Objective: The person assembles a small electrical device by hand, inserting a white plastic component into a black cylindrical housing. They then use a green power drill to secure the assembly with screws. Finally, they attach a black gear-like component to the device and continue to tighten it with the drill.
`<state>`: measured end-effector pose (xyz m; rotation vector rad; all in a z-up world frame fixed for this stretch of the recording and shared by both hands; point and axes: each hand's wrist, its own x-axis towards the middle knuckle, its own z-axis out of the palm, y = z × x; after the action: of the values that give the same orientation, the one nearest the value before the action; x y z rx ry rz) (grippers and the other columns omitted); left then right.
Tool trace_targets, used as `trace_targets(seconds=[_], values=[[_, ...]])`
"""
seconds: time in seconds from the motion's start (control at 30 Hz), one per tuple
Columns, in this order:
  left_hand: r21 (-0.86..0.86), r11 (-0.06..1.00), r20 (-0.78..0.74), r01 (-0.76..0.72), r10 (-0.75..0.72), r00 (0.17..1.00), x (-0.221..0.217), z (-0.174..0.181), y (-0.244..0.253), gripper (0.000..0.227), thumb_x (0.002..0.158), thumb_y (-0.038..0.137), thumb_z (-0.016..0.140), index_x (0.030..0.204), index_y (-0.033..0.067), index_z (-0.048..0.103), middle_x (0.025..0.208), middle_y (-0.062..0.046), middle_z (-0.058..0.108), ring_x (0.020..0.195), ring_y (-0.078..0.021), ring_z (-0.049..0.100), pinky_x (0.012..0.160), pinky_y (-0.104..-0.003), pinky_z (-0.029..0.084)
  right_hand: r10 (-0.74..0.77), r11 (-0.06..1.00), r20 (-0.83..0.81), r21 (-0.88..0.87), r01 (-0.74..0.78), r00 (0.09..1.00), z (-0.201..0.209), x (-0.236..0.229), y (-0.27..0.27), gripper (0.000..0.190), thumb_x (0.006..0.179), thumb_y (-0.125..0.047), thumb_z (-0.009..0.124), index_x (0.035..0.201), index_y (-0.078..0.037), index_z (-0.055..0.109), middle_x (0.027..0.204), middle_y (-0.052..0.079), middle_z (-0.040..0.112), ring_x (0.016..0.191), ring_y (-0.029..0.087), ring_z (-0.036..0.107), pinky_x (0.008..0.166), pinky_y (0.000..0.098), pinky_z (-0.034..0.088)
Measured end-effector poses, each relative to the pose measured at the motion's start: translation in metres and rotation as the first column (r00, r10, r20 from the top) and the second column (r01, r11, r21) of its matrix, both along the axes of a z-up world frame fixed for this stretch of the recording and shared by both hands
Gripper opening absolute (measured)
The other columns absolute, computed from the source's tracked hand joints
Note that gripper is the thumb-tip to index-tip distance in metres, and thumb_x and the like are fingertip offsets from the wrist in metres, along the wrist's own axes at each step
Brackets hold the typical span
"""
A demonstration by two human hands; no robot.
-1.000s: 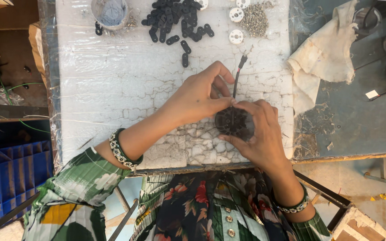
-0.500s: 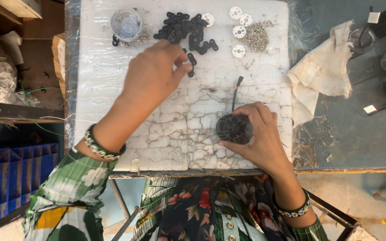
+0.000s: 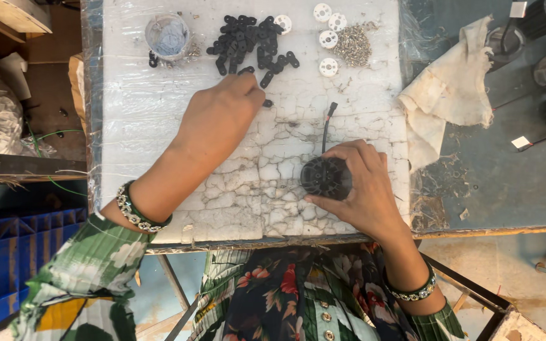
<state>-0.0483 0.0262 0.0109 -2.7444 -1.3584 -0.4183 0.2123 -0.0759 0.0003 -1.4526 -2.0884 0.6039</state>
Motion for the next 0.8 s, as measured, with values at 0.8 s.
trace_targets(seconds=[0.8], values=[[-0.356,0.857,0.383,0.372,-0.229,0.895,0.050,0.033,-0.046,0.020,0.082,0.021,0.077,0.097,0.0099,0.070,0.094,-0.004,0.063,0.085,-0.0244,0.066,0.064,-0.038,0.055,0.016,0.999,-0.012,0.034,-0.016,1.000,-0.006,0.002,0.002,0.077,0.058,-0.031,0.097,0.121,-0.006,0.058,0.119,0.012,0.059,0.112,0.033,0.055,0.098,0.0457,0.041]])
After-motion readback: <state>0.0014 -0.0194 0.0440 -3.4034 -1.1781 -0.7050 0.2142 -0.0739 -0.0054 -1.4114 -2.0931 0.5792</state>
